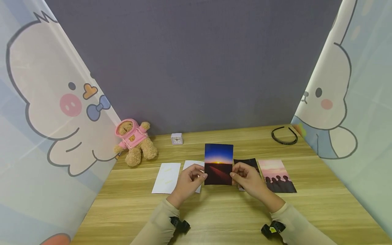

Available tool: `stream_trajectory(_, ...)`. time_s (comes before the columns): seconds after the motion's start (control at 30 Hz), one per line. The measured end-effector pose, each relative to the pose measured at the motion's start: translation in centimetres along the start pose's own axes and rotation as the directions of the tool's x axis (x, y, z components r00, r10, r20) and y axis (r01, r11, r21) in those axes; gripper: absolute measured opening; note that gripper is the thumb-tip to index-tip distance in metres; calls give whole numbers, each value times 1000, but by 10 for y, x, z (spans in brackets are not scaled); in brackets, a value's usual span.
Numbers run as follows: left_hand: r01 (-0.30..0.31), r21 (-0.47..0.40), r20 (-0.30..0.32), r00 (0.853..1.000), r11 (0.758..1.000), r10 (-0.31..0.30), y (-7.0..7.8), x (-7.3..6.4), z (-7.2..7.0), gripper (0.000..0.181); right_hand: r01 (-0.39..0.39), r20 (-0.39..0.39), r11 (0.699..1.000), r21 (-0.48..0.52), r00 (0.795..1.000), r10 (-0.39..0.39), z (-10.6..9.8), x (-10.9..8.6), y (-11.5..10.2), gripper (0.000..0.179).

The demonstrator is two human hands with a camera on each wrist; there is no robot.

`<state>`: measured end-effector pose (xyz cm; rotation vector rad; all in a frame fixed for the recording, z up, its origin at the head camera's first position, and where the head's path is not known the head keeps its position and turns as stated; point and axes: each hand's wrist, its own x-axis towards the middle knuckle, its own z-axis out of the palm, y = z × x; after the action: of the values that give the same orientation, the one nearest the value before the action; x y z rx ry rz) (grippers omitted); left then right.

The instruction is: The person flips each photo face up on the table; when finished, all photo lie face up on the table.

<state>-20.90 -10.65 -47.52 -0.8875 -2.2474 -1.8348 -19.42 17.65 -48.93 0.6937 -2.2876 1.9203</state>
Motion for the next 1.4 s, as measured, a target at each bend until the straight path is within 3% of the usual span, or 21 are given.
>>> stream_trajectory(0.07,-5,-13,3,1000,1000,5,11,0,1,16,0,-4,1000,-2,1000,0,0,0,0,15)
stream_trajectory(0.3,30,-47,28,999,998,-28,11,0,1,20,-7,-27,1000,-11,1000,7,1,0,1,8)
stream_trajectory(0.67,21,-24,2,1000,999,-21,10,-1,0,24,-5,-46,1000,-18,999,4,1,1,1,11)
stream_trajectory(0.97,30,11,9,999,999,-31,-19,0,-1,35,-17,-58,1000,-12,998,17,1,1,0,14)
stream_trajectory(1.4,-10,-23,40,999,1000,11,-26,1,-4,41,-26,-75,1000,-6,997,25,1,1,-1,15)
